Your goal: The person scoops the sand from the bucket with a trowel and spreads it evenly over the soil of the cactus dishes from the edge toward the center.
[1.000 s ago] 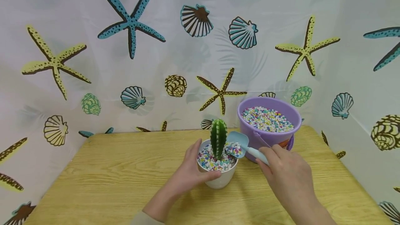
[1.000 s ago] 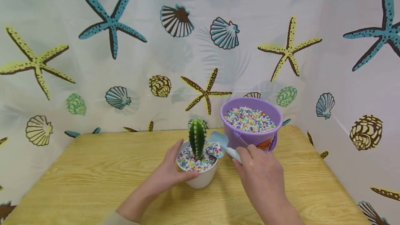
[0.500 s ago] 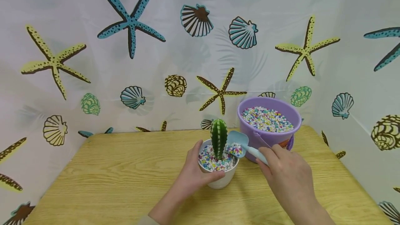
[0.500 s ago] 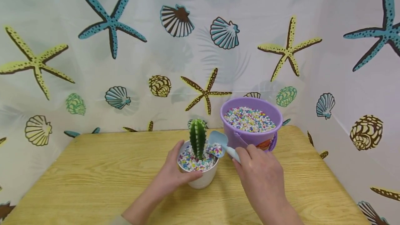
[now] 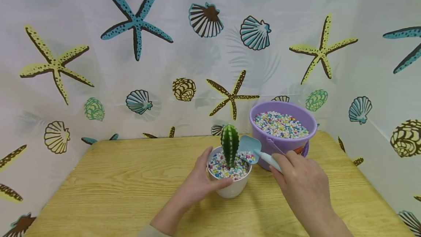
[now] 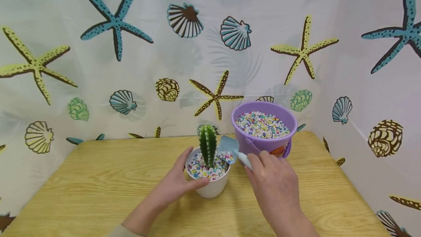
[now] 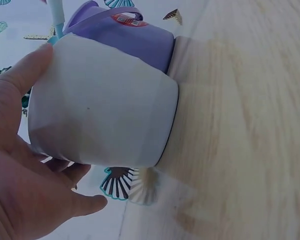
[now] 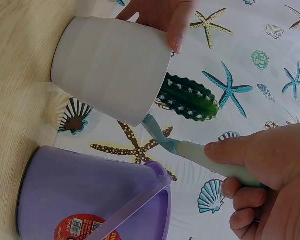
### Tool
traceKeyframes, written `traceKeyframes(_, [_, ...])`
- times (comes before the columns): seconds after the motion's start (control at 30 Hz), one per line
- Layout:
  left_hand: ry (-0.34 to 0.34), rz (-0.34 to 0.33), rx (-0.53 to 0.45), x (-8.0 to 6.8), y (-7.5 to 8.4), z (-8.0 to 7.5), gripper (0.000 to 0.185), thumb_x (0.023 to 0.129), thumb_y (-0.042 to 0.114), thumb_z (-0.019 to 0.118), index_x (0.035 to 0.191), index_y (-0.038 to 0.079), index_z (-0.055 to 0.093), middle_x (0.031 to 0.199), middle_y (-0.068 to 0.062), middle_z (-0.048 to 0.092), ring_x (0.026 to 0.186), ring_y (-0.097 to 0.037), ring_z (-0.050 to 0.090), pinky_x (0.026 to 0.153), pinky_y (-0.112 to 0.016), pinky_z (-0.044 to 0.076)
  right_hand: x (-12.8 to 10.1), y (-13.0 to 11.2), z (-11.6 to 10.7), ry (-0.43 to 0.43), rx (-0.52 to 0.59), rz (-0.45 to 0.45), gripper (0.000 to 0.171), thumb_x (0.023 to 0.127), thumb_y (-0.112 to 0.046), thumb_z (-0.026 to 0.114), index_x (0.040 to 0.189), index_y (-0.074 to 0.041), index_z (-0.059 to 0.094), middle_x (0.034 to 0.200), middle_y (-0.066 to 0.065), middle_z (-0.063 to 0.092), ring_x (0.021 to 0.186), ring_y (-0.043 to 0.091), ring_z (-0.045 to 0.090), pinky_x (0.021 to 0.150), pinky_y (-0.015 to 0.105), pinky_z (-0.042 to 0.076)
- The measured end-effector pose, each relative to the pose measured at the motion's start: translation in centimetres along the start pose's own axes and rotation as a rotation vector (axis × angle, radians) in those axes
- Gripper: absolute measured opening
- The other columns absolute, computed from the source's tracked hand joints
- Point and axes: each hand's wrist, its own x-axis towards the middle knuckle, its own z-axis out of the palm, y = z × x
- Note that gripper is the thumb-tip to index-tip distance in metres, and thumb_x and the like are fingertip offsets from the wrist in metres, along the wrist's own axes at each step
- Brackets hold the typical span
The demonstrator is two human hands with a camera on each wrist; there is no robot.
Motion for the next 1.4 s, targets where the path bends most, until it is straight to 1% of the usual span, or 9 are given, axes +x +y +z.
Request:
traceKeyframes(0.2, [0.043,0.026,0.068,0.03,0.06,0.70,0.130,0.081,0.048,0.100,0.177,0.010,0.021,0.172,-0.027,0.025,0.154,-0.048,0.039,0.125,-0.066,0.034,-0.07,-0.02,0.02,0.001,0.003,0.004,0.038,0.080,-0.013,0.100,0.113,-0.009,0.080,0.089,0.003,0.067,0.066,0.021,0.060,0.055,0.036,0.047])
traceKeyframes(0.47, [-0.026,0.009,0.018,0.18,0.16,-0.09,0.127,0.085,0.044,0.098,0.178,0.014,0.016,0.179,-0.022,0.022,0.161,-0.048,0.027,0.127,-0.071,0.025,-0.04,0.04,0.16,0.026,0.011,-0.006,0.040,0.079,-0.011,0.100,0.113,-0.009,0.080,0.089,0.004,0.066,0.068,0.022,0.061,0.055,0.037,0.047])
traceKeyframes(0.57, [-0.013,0.004,0.026,0.26,0.21,0.12,0.130,0.082,0.044,0.100,0.178,0.014,0.017,0.176,-0.025,0.026,0.159,-0.049,0.032,0.127,-0.069,0.027,-0.02,0.11,0.22,0.038,0.012,-0.012,0.041,0.078,-0.010,0.101,0.114,-0.009,0.080,0.089,0.004,0.066,0.068,0.023,0.060,0.055,0.037,0.048])
traceKeyframes(0.7, [0.012,0.010,0.075,0.30,0.31,0.65,0.133,0.080,0.048,0.101,0.178,0.013,0.017,0.171,-0.028,0.024,0.153,-0.049,0.039,0.124,-0.067,0.035,0.03,0.20,0.34,0.062,0.013,-0.021,0.043,0.077,-0.008,0.101,0.115,-0.009,0.081,0.087,0.003,0.064,0.066,0.023,0.059,0.054,0.038,0.047])
traceKeyframes(0.8, [0.001,0.014,0.087,0.28,0.32,0.70,0.133,0.081,0.049,0.099,0.178,0.014,0.016,0.171,-0.028,0.020,0.152,-0.051,0.040,0.123,-0.067,0.037,0.06,0.21,0.40,0.072,0.010,-0.022,0.045,0.075,-0.007,0.101,0.116,-0.011,0.082,0.084,0.002,0.061,0.065,0.022,0.057,0.054,0.037,0.046])
traceKeyframes(0.93, [-0.029,0.038,0.050,0.35,0.26,0.22,0.127,0.084,0.044,0.098,0.178,0.013,0.018,0.176,-0.026,0.018,0.157,-0.050,0.032,0.126,-0.069,0.030,0.08,0.12,0.45,0.076,0.005,-0.024,0.047,0.073,-0.005,0.102,0.116,-0.013,0.083,0.082,0.001,0.059,0.065,0.022,0.056,0.055,0.038,0.047])
traceKeyframes(1.07, [-0.056,0.023,-0.042,0.55,0.11,-0.11,0.128,0.085,0.039,0.099,0.178,0.013,0.016,0.179,-0.023,0.020,0.162,-0.046,0.027,0.129,-0.066,0.023,0.12,-0.04,0.45,0.072,0.001,-0.027,0.050,0.071,-0.002,0.102,0.117,-0.014,0.085,0.081,0.001,0.059,0.065,0.021,0.056,0.055,0.038,0.047])
traceKeyframes(1.17, [-0.063,0.004,-0.055,0.67,0.00,-0.03,0.131,0.083,0.040,0.100,0.178,0.015,0.014,0.178,-0.024,0.023,0.161,-0.047,0.030,0.129,-0.066,0.024,0.09,-0.15,0.42,0.069,-0.001,-0.030,0.052,0.069,-0.001,0.103,0.117,-0.015,0.086,0.081,0.000,0.059,0.065,0.020,0.056,0.056,0.038,0.048])
traceKeyframes(1.4, [-0.039,0.030,0.033,0.79,0.00,0.34,0.131,0.081,0.045,0.100,0.177,0.012,0.018,0.170,-0.027,0.030,0.153,-0.046,0.041,0.125,-0.065,0.034,-0.06,-0.25,0.54,0.085,0.003,-0.038,0.052,0.070,0.001,0.101,0.117,-0.016,0.087,0.082,0.000,0.059,0.065,0.021,0.055,0.055,0.039,0.048])
